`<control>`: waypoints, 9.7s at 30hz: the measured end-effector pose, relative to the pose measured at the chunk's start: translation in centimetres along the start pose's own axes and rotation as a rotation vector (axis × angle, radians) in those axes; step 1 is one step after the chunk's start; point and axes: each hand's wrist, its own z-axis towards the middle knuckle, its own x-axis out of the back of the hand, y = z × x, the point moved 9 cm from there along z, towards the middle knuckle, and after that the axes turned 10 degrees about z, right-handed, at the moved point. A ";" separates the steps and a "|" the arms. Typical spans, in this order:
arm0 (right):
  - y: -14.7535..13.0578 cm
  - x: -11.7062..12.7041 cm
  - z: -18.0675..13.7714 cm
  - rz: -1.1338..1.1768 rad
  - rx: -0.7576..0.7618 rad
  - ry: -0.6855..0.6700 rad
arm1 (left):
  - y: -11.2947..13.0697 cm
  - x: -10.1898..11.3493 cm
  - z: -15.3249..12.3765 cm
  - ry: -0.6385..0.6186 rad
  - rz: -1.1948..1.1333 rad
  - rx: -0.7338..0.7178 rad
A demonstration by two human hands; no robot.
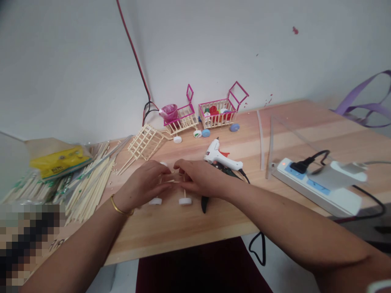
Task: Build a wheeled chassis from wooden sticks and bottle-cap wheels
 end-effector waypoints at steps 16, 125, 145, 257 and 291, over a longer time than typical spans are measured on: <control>-0.1 0.0 0.0 -0.018 0.018 0.002 | -0.1 -0.1 0.0 0.001 -0.026 0.010; -0.3 -0.2 0.1 -0.026 0.020 -0.009 | -0.2 -0.5 -0.1 -0.016 -0.035 0.028; -0.1 -0.3 0.1 -0.022 0.029 -0.007 | 0.0 -0.3 -0.1 0.010 -0.038 0.014; -0.5 -0.7 0.1 -0.066 0.128 -0.017 | 1.5 -0.9 0.1 -0.050 -0.040 -0.168; -1.3 5.0 -1.6 0.012 0.217 0.487 | -2.6 3.2 -0.8 0.365 -0.293 0.206</control>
